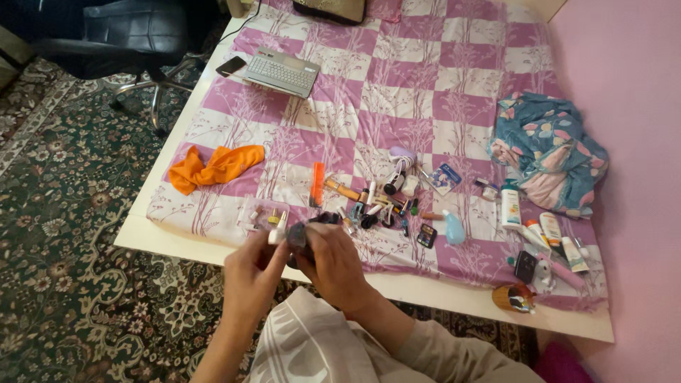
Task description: The person cleans various cosmetics and tools by hand using a dark cloth while working on a bed.
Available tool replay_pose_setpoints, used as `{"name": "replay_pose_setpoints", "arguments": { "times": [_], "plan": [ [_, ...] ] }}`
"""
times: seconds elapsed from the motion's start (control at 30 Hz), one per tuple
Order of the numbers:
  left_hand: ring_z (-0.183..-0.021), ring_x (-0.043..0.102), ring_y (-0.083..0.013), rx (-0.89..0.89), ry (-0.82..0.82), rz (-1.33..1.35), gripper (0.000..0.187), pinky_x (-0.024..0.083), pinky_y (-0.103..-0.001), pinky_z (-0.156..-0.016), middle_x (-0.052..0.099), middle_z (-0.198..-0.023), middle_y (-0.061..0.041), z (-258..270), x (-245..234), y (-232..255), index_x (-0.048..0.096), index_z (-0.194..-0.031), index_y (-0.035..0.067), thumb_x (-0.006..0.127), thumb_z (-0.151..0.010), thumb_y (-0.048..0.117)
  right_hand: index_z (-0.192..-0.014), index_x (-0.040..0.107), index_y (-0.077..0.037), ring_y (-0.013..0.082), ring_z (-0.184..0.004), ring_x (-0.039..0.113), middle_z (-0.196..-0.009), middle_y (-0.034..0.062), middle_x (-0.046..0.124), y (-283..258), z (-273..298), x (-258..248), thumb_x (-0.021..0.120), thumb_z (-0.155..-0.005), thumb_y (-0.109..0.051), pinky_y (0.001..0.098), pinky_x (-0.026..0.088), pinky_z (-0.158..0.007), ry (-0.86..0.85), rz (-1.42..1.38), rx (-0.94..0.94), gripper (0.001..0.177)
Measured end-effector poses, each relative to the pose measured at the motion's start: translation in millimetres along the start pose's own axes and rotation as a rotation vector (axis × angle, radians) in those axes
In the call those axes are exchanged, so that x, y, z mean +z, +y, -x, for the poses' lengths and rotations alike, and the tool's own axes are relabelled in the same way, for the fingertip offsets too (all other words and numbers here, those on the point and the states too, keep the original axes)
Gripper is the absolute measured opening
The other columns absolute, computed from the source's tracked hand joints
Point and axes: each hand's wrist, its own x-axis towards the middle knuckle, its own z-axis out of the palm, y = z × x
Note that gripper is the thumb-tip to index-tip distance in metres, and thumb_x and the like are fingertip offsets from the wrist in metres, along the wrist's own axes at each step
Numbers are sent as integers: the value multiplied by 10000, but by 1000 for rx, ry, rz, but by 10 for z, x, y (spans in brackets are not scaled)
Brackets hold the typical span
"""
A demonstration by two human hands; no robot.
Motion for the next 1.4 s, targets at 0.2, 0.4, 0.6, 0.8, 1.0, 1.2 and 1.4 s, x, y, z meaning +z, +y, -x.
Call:
{"name": "replay_pose_setpoints", "arguments": {
  "times": [0.2,0.4,0.6,0.8,1.0,1.2,1.4],
  "plan": [
    [-436,560,-223,-169,-82,63,272,412,-395,-444,613,-521,-147,61,87,32,704,-1043,32,557,-989,255,-1354,479,7,402,-1137,599,-1290,190,591,0,53,61,738,-934,-44,500,496,-1028,-11,-73,-75,497],
    [-583,651,-399,390,-153,-423,412,485,-498,-538,688,-700,-195,-37,53,47,643,-1169,23,596,-940,362,-1164,538,12,404,-1028,619,-1111,205,622,75,19,74,759,-876,-252,485,503,-887,-316,62,253,449],
    [-665,649,-401,416,-500,-385,380,475,-511,-599,669,-691,-182,-294,-147,102,639,-1148,52,595,-948,373,-1018,657,-66,391,-812,688,-847,169,705,236,-192,-152,847,-777,-310,474,520,-706,-701,-142,380,392],
    [-822,654,-393,652,-569,-204,300,488,-466,-684,691,-899,-195,-374,-187,48,628,-1092,44,544,-992,314,-1048,685,-57,161,-786,640,-858,57,703,461,-211,-97,855,-778,-283,343,535,-720,-890,-835,585,391],
    [-789,677,-311,212,-385,38,294,500,-403,-721,698,-811,-153,-432,0,-220,549,-1090,19,472,-1050,300,-1048,694,-59,120,-897,666,-936,23,710,600,-160,118,650,-1005,-546,281,541,-817,-865,-1019,723,491],
    [-685,482,-177,-91,-213,248,302,433,-331,-629,509,-751,-88,-268,7,-343,628,-1189,36,436,-1083,244,-1297,614,-130,98,-852,625,-1027,20,702,964,-227,478,632,-946,-524,289,511,-776,-429,-1261,958,528],
    [-944,590,-119,190,-901,339,391,521,-295,-803,608,-992,-17,204,-594,274,577,-1251,17,606,-897,180,-1350,537,-17,141,-818,622,-1010,45,651,1449,-226,897,607,-1104,-522,332,538,-716,-234,-1646,1095,565]
  ]
}}
